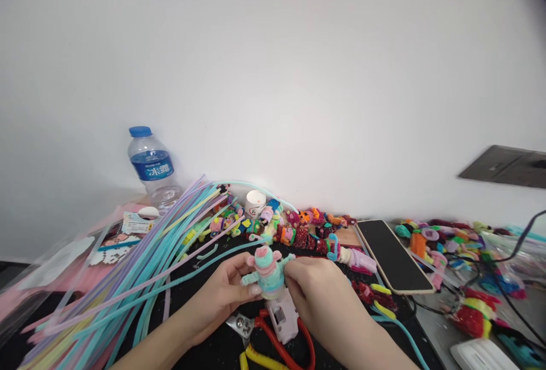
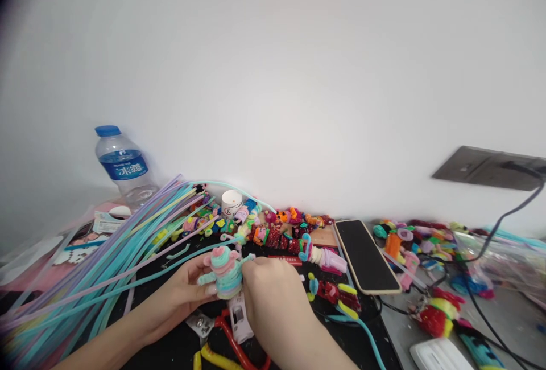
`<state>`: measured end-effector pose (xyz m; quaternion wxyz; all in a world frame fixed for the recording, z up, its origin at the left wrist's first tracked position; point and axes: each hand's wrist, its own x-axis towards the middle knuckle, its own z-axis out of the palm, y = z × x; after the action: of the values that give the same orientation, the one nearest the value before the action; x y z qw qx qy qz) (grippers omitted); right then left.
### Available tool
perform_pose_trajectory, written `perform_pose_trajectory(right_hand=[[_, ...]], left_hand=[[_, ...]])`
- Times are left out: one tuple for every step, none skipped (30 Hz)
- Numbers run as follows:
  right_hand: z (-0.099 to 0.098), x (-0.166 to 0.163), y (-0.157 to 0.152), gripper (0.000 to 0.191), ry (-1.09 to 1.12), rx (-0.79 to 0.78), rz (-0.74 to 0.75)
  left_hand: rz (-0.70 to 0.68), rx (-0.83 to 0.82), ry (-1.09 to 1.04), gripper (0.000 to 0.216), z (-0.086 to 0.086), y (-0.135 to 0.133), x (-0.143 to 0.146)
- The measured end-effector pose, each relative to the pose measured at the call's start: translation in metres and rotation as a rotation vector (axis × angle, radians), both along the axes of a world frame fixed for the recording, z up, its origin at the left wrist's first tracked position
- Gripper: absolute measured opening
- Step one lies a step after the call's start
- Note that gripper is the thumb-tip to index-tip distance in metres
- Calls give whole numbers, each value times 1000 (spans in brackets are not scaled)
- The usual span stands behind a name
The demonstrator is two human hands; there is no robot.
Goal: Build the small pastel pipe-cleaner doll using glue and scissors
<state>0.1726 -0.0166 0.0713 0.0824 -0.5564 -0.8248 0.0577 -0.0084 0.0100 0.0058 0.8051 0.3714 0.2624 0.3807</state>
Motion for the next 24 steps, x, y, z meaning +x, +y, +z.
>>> perform_pose_trajectory(right_hand=[[0, 0, 0, 20, -1, -5, 0], [0, 0, 0, 20, -1, -8, 2], [1, 0, 0, 20, 0, -11, 2], [1, 0, 0, 20, 3, -11, 2], [1, 0, 0, 20, 5, -12, 1], [1, 0, 0, 20, 6, -14, 0], [1, 0, 0, 20, 5, -17, -1], [1, 0, 1, 19, 3, -18, -1], [1, 0, 1, 19, 1, -19, 0], [1, 0, 1, 19, -1, -19, 1], [1, -1, 1, 19, -1, -20, 0], [1, -1, 1, 19, 1, -19, -1], [1, -1, 1, 19, 2, -18, -2], [0, -1, 2, 19, 2, -14, -4], [0, -1, 2, 19, 0, -10, -6], [-1, -1, 2, 18, -3, -6, -10], [-2, -1, 3, 18, -7, -5, -15], [-2, -2, 3, 18, -10, -5, -23], [-3, -2, 3, 18, -11, -7, -31], [-4, -2, 4, 18, -7, -8, -40], [-5, -2, 5, 18, 3, -10, -48], [-6, -2, 6, 18, 17, -12, -54], [-7, -2, 7, 19, 34, -14, -58], [-8, -2, 8, 20, 55, -18, -58]], left_hand=[[0, 1, 2, 29, 0, 0, 0], [-1, 2, 3, 28, 0, 0, 0], [0, 3, 3, 28, 0, 0, 0], [0, 5, 4, 27, 1, 0, 0], [0, 5, 3, 28, 1, 0, 0], [-1, 6, 3, 28, 1, 0, 0], [-1, 6, 2, 28, 1, 0, 0], [-1, 5, 1, 27, 1, 0, 0], [0, 4, 0, 26, 1, 1, 1], [1, 3, -1, 25, 0, 1, 1], [4, 1, -2, 26, 0, 1, 1], [4, 1, -4, 28, 0, 0, 0], [5, 0, -5, 31, -1, 0, 0], [6, 0, -5, 35, -1, 0, 0], [7, 0, -3, 38, -1, 0, 0], [9, -1, 0, 40, -1, 0, 0], [12, 0, 5, 41, -1, 0, 0], [16, 2, 9, 40, -1, 0, 0], [21, 5, 13, 40, -1, 0, 0], [28, 8, 16, 39, -2, 0, 1], [36, 9, 17, 38, -2, 0, 1], [44, 7, 18, 38, -2, 1, 1], [52, 3, 16, 38, -2, 1, 2], [60, -3, 11, 39, -3, 1, 2]])
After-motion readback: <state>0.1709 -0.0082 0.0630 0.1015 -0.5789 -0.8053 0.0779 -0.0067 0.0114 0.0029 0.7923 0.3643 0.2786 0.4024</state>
